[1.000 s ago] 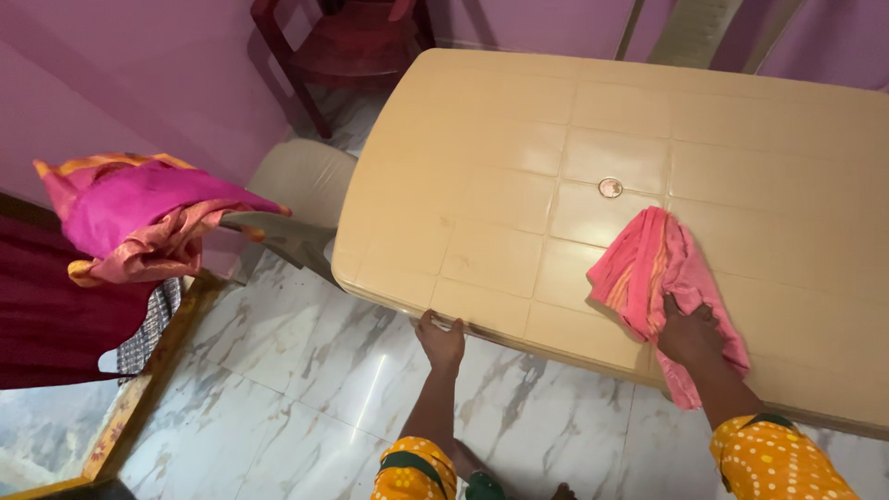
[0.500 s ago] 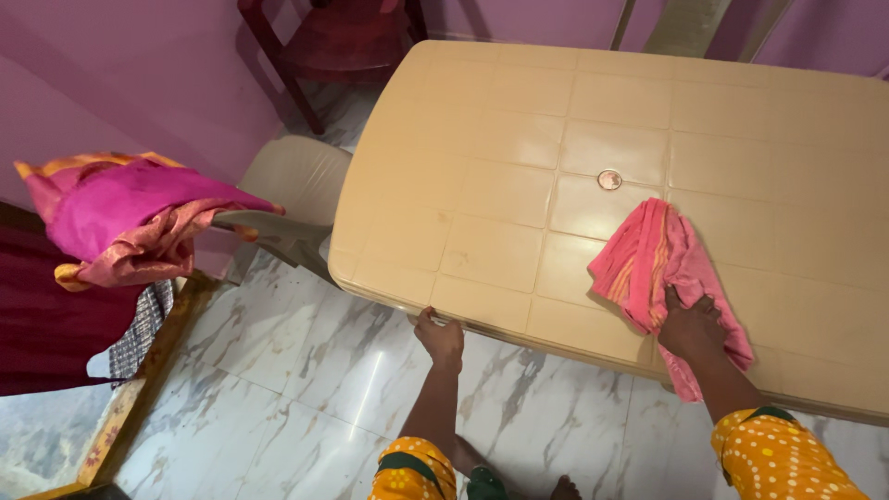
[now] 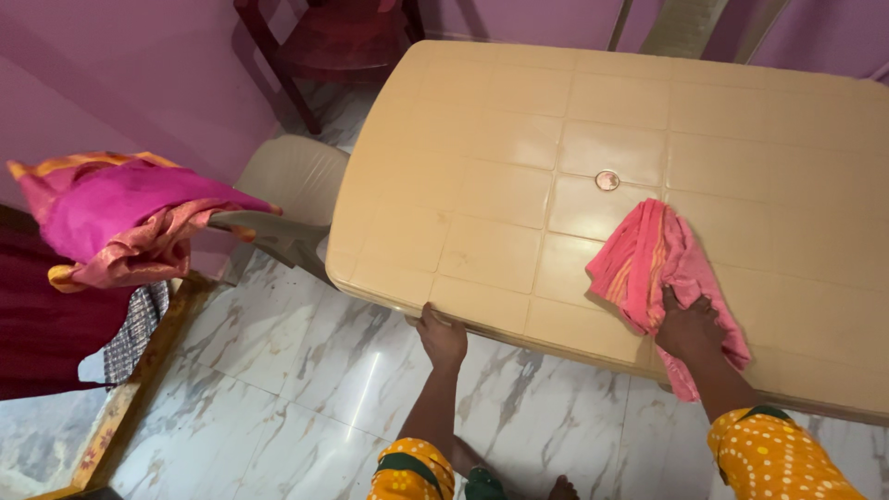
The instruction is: The person wipes a plastic table and a plastic chair using a cloth, then folds the cloth.
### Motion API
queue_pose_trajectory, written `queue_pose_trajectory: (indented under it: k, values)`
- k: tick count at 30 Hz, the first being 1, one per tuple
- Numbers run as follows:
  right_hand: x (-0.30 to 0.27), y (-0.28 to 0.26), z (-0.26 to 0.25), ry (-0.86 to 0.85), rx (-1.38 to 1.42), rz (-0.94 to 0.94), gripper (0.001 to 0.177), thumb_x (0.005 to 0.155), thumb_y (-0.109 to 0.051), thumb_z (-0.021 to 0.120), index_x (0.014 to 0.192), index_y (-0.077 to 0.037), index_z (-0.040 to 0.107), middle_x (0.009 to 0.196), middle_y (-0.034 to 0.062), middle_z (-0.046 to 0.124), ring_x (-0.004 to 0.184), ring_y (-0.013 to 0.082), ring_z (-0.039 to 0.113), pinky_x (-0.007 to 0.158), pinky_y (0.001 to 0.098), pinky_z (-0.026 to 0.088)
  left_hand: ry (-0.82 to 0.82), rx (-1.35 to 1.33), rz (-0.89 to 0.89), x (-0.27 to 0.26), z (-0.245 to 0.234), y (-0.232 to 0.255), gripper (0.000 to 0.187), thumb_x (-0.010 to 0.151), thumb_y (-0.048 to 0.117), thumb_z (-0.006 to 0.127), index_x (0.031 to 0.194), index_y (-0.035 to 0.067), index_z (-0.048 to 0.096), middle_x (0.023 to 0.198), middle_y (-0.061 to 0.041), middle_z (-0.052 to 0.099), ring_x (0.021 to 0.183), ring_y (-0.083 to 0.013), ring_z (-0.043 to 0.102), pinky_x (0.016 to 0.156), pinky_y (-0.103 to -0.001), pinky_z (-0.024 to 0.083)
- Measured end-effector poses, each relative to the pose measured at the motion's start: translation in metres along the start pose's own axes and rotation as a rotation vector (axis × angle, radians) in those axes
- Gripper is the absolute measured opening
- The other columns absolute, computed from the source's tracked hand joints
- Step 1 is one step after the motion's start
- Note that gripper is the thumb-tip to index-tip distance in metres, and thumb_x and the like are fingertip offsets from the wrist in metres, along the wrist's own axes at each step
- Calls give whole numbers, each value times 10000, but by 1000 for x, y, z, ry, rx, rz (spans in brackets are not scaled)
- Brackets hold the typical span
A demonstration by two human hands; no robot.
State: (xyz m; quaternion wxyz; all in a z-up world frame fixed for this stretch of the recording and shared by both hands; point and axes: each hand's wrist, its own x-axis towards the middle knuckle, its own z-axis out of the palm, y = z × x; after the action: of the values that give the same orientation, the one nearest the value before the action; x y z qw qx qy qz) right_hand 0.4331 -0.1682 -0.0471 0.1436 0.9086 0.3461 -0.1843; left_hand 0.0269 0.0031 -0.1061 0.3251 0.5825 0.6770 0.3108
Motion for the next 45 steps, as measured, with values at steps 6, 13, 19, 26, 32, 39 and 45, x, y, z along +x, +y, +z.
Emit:
queue_pose_trajectory:
  k: [6, 13, 19, 26, 32, 39, 45]
  values:
    - [2, 2, 4, 58, 9, -38, 945, 860, -422, 731, 1648, -395, 209, 1640, 354, 182, 1449, 557, 331, 1078, 619, 446, 3, 46, 9, 11, -1, -10, 754, 805, 250, 803, 1412, -9, 439, 1325, -330, 503, 1235, -471, 519, 1052, -496, 443]
    - [5, 3, 11, 87, -8, -66, 983, 843, -447, 748, 1651, -371, 194, 1634, 375, 165, 1448, 593, 300, 1093, 618, 427, -119, -79, -116, -3, -4, -1, 329, 808, 276, 814, 874, -39, 745, 880, -174, 719, 862, -339, 690, 822, -442, 536]
    - [5, 3, 8, 77, -7, -69, 1022, 820, -482, 762, 1654, -372, 181, 1624, 395, 175, 1441, 588, 323, 1082, 606, 451, 103, 121, -58, 1, -6, 4, 483, 848, 267, 788, 1211, -19, 650, 1243, -291, 606, 1162, -431, 574, 972, -493, 484]
    - [-7, 1, -1, 50, -67, -50, 1018, 826, -536, 758, 1650, -391, 177, 1641, 366, 175, 1488, 544, 299, 1084, 594, 452, -308, 472, 284, -26, 10, 55, 921, 775, 330, 839, 1543, 111, 379, 1626, -314, 198, 1527, -485, 166, 1203, -561, 269]
    - [-7, 4, -7, 23, 29, -63, 915, 872, -493, 693, 1627, -432, 179, 1676, 312, 96, 1514, 526, 191, 1092, 697, 356, -571, 731, 212, -46, 46, 105, 1116, 795, 473, 859, 1624, 193, 167, 1652, -327, 18, 1548, -489, 33, 1215, -630, 163]
    - [-35, -57, 1, 70, 27, -227, 846, 918, -647, 576, 1611, -331, 209, 1654, 342, 41, 1497, 597, 88, 1002, 835, 275, -594, 851, 174, -39, 68, 89, 1191, 755, 560, 850, 1654, 257, 130, 1680, -306, 26, 1569, -477, 58, 1224, -623, 204]
    - [-79, -152, -5, 267, -93, -602, 703, 921, -467, 654, 1560, -390, 373, 1648, 321, 177, 1486, 551, 190, 980, 837, 277, -301, 962, 453, -27, 95, 41, 860, 820, 489, 839, 1498, 153, 429, 1681, -309, 114, 1557, -495, 145, 1176, -649, 271]
